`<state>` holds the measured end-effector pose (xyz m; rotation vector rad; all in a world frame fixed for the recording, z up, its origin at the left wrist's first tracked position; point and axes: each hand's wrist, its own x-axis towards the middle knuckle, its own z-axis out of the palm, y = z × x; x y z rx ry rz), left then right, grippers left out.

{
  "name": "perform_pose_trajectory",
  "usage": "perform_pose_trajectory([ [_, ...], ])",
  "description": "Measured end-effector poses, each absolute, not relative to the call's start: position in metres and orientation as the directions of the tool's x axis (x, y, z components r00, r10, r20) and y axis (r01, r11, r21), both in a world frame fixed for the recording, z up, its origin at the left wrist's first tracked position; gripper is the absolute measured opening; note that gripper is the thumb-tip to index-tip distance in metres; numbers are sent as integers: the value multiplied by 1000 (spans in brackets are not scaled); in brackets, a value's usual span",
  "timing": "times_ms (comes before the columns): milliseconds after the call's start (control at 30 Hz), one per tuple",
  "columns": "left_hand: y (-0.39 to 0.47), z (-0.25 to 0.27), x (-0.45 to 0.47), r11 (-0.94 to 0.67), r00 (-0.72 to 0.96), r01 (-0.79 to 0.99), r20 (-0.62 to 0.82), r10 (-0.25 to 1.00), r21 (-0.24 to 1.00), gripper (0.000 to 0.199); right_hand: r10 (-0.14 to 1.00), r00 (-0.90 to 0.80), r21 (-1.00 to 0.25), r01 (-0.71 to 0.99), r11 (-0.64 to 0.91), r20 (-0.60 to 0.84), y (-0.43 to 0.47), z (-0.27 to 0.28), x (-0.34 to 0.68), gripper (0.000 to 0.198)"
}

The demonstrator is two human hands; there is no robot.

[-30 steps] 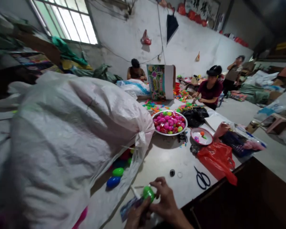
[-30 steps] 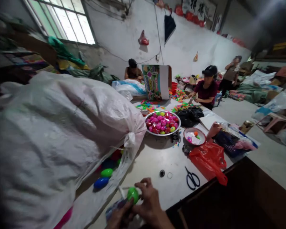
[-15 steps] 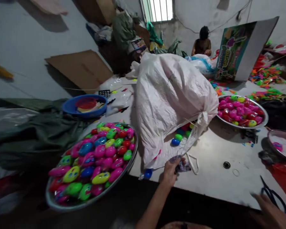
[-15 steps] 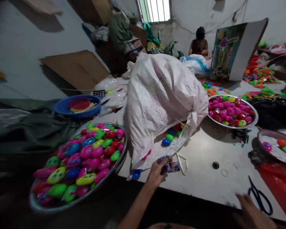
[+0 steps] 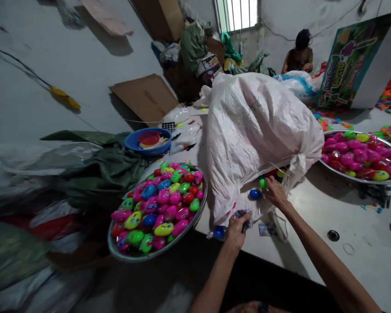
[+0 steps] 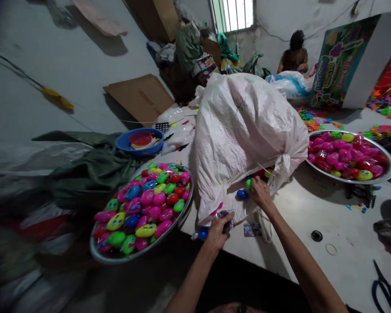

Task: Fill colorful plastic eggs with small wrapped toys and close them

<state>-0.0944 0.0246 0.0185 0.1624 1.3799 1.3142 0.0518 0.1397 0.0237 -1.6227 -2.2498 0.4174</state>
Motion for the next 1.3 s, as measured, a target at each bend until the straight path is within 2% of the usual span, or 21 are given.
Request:
perform_pose_trajectory([
  [67, 25, 19, -92, 344, -352, -503, -551, 756, 793, 28, 955, -273, -667, 692, 277, 114, 119, 30, 66, 34],
  [133, 25, 21, -86, 305, -369, -402, -458, 809, 863, 27, 947, -321, -933, 333, 136, 24, 95, 37, 78, 37],
  [167, 24, 21, -83, 287, -362, -347, -410, 837, 893, 28, 927, -372, -989, 146, 17, -39, 82, 39, 83, 37],
  [233, 23, 23, -76, 262, -325, -258, -339, 883, 930, 33, 876, -461, -977, -80, -198, -140, 62, 41, 90, 38],
  [300, 21, 26, -69, 251, -277, -205, -302, 912, 946, 36, 843, -506, -934, -176, -310, -184, 48, 41, 93, 40],
  [400, 18, 30, -62, 235, -215, -159, -266, 940, 959, 39, 853, -478, -901, -244, -358, -210, 42, 37, 94, 38],
  [500, 16, 32, -60, 279, -142, -202, -310, 940, 939, 37, 896, -383, -883, -308, -354, -225, 45, 34, 95, 32],
  [667, 14, 29, -54, 306, -180, -328, -377, 909, 894, 30, 917, -313, -854, -377, -358, -246, 42, 31, 99, 31],
  [767, 15, 26, -49, 303, -246, -364, -405, 881, 881, 33, 952, -216, -885, -370, -284, -216, 33, 33, 101, 32],
  [867, 17, 23, -47, 322, -328, -397, -461, 824, 859, 38, 977, -138, -944, -265, -195, -163, 22, 39, 105, 32],
  [967, 20, 19, -47, 336, -356, -420, -493, 794, 843, 40, 979, -134, -971, -166, -174, -153, 14, 43, 111, 35],
  [1100, 19, 15, -47, 344, -310, -413, -485, 817, 843, 41, 982, -108, -985, -53, -162, -155, 9, 38, 112, 41],
  [1233, 14, 16, -43, 327, -278, -300, -410, 868, 896, 37, 996, -40, -992, 106, -72, -76, 8, 34, 108, 37],
  [1300, 13, 17, -40, 306, -249, -305, -385, 889, 902, 37, 997, -46, -994, 95, -56, -60, 6, 31, 106, 36],
])
